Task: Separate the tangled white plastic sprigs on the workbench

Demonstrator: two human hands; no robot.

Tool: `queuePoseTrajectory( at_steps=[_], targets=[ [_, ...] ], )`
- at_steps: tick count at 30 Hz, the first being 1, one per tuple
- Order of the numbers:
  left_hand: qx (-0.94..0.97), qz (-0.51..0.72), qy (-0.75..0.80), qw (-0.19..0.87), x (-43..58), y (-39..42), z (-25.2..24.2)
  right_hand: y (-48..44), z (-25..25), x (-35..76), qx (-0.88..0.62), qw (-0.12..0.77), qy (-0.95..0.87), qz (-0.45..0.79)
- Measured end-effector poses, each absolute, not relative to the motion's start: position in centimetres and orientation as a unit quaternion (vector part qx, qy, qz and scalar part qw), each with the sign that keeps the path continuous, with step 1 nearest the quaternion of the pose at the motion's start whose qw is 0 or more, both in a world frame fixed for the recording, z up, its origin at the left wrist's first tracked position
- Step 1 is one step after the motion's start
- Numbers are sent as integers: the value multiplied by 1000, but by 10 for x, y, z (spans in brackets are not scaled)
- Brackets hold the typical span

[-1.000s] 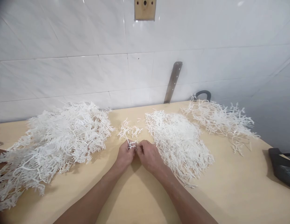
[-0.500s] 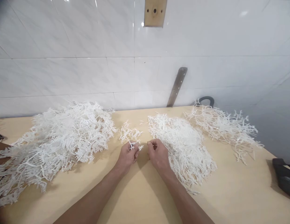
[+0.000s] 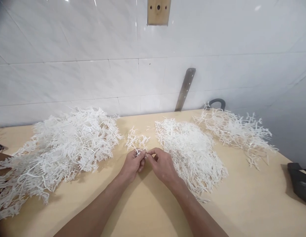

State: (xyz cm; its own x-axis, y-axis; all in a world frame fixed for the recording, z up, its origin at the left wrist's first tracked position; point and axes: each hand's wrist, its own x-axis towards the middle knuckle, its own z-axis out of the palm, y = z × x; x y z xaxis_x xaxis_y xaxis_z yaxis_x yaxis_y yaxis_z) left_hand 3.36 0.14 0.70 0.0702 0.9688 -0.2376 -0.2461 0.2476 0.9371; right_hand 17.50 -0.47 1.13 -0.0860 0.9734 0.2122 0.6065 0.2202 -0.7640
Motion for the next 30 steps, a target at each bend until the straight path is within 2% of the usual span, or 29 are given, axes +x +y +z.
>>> queuePoseTrajectory(
  at_steps=[8, 18, 22, 28, 30],
  targets=[
    [378, 495, 494, 607, 35, 3, 2, -4, 7, 174, -535, 348, -743, 200],
    [459, 507, 555, 474, 35, 1, -10, -7, 0, 166, -579, 283, -749, 154],
    [472, 512, 556, 453, 35, 1, -7, -8, -1, 159, -610, 288, -708, 210],
    [402, 536, 511, 538, 40, -5, -8, -3, -3, 153, -609, 342, -542, 466],
    [400, 548, 499, 539, 40, -5, -8, -1, -5, 155, -619, 357, -520, 469]
  ],
)
